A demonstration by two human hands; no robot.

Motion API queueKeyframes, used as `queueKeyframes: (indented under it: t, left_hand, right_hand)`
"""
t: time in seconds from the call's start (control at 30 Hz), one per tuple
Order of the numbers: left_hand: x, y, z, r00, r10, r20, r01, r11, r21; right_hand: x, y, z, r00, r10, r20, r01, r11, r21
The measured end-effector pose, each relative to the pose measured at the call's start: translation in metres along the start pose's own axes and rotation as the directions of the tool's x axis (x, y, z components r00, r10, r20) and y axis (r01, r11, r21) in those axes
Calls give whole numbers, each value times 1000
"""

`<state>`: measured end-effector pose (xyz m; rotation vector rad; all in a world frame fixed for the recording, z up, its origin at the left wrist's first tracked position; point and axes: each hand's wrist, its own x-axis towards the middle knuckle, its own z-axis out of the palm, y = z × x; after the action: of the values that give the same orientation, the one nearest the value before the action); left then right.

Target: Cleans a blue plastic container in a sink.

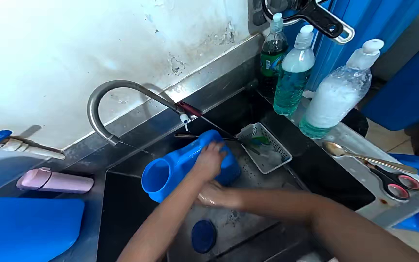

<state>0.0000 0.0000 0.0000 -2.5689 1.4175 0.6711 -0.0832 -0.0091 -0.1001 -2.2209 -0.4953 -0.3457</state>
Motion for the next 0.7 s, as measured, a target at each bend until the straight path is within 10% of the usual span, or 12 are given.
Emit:
queueKeyframes:
  t: [0.17,0.33,0.43,0.5,0.57,0.63,0.7]
  left_hand:
    - [65,18,-52,838,-523,156,525,851,35]
    - [58,-11,-37,971,-185,151,178,982,58]
    - [47,-22,-26,966,-223,-132,204,969,-142]
    - [18,-24,-26,838,-421,-347,212,837,-503]
    - [-13,-11,-1,802,-550,-234,26,424,-905]
    - [-39,20,28,821,-567,-67,-53,41,-998]
    - [-63,25,52,872,-480,-97,26,243,-970]
  right_hand:
    - [45,31,-6,957,244,158,-246,969,-7]
    - [47,17,-5,898,322,299,-366,925,104]
    - [23,19,-43,845,357,398,-508,769,388]
    - [-9,7,-84,897,440,37,-412,805,427]
    - [-26,4,-99,887,295,-356,-222,947,233]
    - [-33,-5,-79,907,105,-408,-104,994,23]
    - [-45,-27,-61,937,280,-207,-250,955,160]
